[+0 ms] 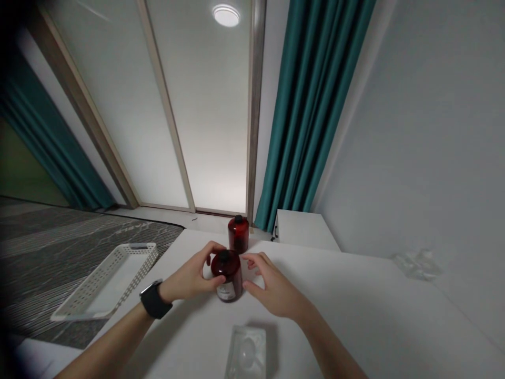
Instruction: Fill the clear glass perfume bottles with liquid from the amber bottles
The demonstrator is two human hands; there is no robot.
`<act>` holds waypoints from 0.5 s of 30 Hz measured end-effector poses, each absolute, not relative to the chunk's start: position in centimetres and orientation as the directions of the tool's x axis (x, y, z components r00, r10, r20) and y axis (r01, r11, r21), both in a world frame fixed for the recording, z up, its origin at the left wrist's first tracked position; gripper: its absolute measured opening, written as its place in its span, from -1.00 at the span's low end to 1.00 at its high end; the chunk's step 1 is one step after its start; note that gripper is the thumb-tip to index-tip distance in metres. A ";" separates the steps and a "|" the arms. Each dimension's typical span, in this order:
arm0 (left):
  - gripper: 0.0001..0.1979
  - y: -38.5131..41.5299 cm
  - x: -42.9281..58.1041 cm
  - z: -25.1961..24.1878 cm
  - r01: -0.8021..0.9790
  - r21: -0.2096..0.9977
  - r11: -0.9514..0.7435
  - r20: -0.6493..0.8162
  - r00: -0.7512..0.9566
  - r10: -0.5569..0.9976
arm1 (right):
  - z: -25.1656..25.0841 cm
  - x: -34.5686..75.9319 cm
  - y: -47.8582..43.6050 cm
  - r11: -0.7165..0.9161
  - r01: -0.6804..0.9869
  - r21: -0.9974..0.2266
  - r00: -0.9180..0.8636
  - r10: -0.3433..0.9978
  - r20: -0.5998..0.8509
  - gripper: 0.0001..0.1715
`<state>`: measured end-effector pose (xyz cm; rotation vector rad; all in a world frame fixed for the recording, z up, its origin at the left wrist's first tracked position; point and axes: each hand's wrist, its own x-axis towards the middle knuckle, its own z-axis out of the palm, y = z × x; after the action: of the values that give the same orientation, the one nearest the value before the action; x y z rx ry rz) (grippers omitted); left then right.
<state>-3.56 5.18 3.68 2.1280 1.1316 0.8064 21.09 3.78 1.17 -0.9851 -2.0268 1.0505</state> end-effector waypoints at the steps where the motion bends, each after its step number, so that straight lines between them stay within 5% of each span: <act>1: -0.55 5.1 -4.2 3.7 0.512 0.733 -0.447 0.237 0.423 0.874 | 1.1 21.0 3.8 0.407 0.340 -0.848 -0.508 0.838 0.198 -0.43; 8: -0.54 4.5 -7.9 2.2 0.572 0.733 -0.368 0.323 0.184 0.928 | -0.2 19.3 4.9 0.441 0.393 -0.807 -0.393 0.874 0.286 -0.60; 15: -0.56 3.9 -9.3 0.8 0.540 0.765 -0.351 0.394 0.039 0.918 | 1.3 14.9 9.5 0.608 0.516 -0.603 -0.130 0.752 0.646 -0.73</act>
<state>-9.30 3.87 0.84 1.9147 1.4701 1.2448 14.86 9.51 1.27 -1.0319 -1.7940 0.2835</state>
